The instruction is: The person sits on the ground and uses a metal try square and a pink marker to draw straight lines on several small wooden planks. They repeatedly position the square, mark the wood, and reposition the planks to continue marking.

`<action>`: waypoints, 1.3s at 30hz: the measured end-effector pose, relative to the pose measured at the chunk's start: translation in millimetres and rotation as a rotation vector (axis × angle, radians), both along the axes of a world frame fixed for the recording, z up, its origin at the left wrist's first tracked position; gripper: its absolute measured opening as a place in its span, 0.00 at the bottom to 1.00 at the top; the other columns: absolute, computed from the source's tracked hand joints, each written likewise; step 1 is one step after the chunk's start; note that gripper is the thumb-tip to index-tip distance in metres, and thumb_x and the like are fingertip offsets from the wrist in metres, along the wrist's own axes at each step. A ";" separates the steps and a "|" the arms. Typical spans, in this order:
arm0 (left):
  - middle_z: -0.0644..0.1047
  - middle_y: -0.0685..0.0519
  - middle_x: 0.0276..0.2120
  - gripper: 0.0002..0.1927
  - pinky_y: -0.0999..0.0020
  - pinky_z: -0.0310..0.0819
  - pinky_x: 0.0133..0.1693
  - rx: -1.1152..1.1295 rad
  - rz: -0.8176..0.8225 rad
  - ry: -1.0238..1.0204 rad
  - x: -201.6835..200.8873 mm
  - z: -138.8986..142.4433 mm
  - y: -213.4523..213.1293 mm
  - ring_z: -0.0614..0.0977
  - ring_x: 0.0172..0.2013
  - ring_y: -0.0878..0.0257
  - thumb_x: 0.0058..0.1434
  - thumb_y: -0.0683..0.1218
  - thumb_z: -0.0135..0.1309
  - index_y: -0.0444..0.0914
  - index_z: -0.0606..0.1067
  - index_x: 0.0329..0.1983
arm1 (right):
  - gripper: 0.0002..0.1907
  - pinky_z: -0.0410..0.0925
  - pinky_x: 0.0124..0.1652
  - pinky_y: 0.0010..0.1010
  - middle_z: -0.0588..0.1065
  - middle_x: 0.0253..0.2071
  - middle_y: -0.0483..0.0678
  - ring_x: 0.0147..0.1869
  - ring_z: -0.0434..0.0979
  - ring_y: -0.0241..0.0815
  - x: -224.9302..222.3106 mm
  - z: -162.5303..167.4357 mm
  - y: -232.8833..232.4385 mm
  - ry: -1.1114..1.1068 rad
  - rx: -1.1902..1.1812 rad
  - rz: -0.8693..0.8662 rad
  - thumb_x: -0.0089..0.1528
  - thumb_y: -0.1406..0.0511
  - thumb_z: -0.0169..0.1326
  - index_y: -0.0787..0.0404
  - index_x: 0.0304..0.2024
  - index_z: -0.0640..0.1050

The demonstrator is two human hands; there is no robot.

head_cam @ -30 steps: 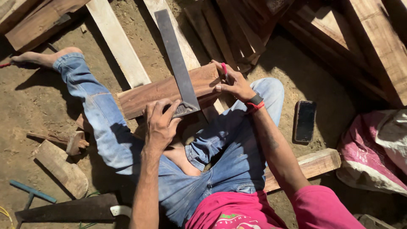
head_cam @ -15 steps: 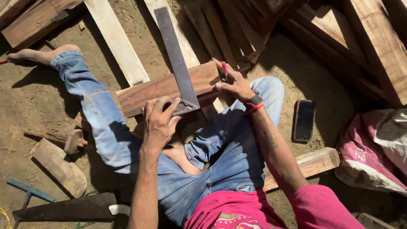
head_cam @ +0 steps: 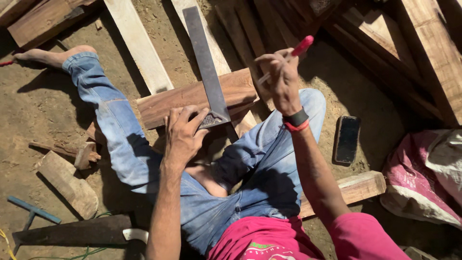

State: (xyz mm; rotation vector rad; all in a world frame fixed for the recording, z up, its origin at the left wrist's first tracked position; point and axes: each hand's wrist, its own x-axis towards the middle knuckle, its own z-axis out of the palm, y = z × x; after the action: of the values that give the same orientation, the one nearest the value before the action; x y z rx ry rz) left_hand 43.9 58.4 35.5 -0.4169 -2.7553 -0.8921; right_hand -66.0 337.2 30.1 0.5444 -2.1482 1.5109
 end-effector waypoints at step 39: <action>0.75 0.54 0.52 0.26 0.52 0.63 0.52 0.042 0.001 0.014 -0.3 -1.8 -3.5 0.72 0.52 0.51 0.46 0.42 0.67 0.39 0.80 0.51 | 0.04 0.72 0.40 0.27 0.80 0.36 0.51 0.39 0.81 0.36 -22.6 13.4 -65.5 -0.125 0.063 0.262 0.65 0.74 0.61 0.69 0.40 0.78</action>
State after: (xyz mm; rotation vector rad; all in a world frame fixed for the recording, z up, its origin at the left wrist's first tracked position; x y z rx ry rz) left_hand 43.6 54.9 33.7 -0.4127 -2.7190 -0.9416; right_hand -88.7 271.7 43.5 0.7986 -2.2981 1.6567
